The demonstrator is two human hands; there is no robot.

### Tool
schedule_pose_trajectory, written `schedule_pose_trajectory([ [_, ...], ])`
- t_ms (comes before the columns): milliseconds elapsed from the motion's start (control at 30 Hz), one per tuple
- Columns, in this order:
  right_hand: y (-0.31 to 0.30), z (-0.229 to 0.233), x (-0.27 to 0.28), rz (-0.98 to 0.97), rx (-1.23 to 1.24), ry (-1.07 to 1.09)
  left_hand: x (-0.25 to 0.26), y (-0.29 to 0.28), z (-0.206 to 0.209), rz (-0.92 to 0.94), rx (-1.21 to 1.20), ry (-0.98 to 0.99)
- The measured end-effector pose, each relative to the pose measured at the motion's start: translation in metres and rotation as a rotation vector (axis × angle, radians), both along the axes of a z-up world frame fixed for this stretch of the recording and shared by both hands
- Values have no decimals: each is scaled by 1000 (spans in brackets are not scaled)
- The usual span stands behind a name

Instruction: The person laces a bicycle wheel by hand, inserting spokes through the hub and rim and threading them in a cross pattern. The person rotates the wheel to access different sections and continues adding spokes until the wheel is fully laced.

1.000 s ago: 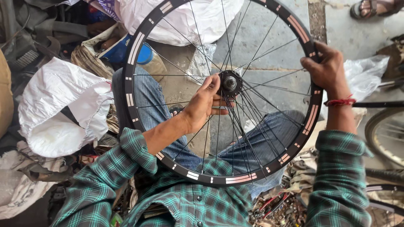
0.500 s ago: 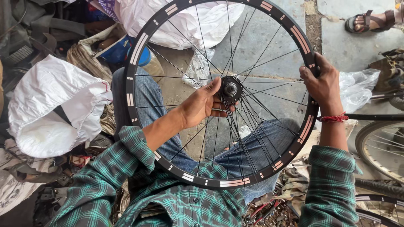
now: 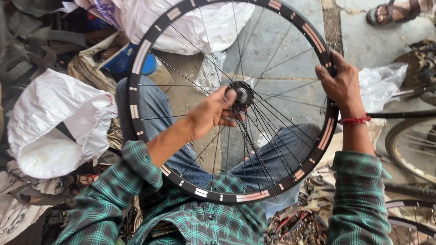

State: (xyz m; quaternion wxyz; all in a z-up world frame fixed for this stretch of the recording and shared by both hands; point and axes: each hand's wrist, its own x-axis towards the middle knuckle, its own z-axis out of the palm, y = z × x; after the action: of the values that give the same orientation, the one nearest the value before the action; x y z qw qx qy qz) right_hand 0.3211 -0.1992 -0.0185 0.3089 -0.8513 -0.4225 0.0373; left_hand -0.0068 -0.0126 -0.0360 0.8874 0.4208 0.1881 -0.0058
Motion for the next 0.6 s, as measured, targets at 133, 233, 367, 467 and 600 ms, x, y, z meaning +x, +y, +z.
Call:
schedule_pose_trajectory([
  [133,-3,-2,1,-17,-32,28,-5,-17,12,60,423,144],
  [233,-5,-6,6,2,-24,13,-20,-24,26,1,453,281],
  [367,-5,-6,9,34,-47,-46,-45,-18,43,-59,467,245],
  [467,6,-1,13,109,-69,-104,-65,-12,44,-105,493,204],
  [600,35,4,19,238,-120,-217,-78,2,36,-199,768,265],
])
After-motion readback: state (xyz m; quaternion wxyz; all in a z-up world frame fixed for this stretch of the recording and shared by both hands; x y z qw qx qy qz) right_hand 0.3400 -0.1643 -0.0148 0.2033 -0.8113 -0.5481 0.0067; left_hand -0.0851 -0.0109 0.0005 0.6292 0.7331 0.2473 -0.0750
